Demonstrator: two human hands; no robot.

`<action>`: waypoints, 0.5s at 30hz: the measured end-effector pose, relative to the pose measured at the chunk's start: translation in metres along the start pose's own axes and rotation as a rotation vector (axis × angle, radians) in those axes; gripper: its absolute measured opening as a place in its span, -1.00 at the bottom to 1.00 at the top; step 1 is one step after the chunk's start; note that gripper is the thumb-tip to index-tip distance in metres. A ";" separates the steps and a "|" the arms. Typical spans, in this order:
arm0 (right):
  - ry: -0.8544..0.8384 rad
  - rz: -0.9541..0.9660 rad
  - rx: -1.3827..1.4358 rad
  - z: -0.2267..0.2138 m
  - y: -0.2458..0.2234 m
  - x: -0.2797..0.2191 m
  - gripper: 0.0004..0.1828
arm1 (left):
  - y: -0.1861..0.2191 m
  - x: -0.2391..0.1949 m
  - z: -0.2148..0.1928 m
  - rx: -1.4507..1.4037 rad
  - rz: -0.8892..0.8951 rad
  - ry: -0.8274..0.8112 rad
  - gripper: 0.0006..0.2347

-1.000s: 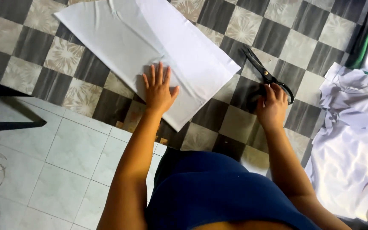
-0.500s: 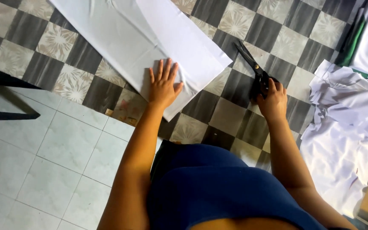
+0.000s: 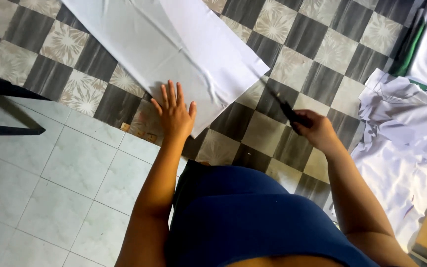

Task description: Cutting fabric pieces using scissors on a cutting table

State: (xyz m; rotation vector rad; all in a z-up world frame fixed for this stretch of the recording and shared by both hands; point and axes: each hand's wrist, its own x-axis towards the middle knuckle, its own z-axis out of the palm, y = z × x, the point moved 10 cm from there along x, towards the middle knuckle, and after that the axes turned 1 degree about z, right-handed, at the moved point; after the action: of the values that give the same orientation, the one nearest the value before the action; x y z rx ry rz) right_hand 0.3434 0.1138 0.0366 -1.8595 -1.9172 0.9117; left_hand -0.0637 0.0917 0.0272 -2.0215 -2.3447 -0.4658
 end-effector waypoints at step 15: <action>-0.154 0.060 -0.111 0.020 0.021 -0.010 -0.56 | -0.010 -0.075 -0.031 -0.173 0.432 0.207 -0.80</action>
State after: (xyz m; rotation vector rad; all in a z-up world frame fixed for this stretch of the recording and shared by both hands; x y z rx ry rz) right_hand 0.3485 0.0984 0.0103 -1.9710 -2.0501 1.0140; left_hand -0.0671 0.0105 0.0399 -2.3336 -1.7377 -0.8267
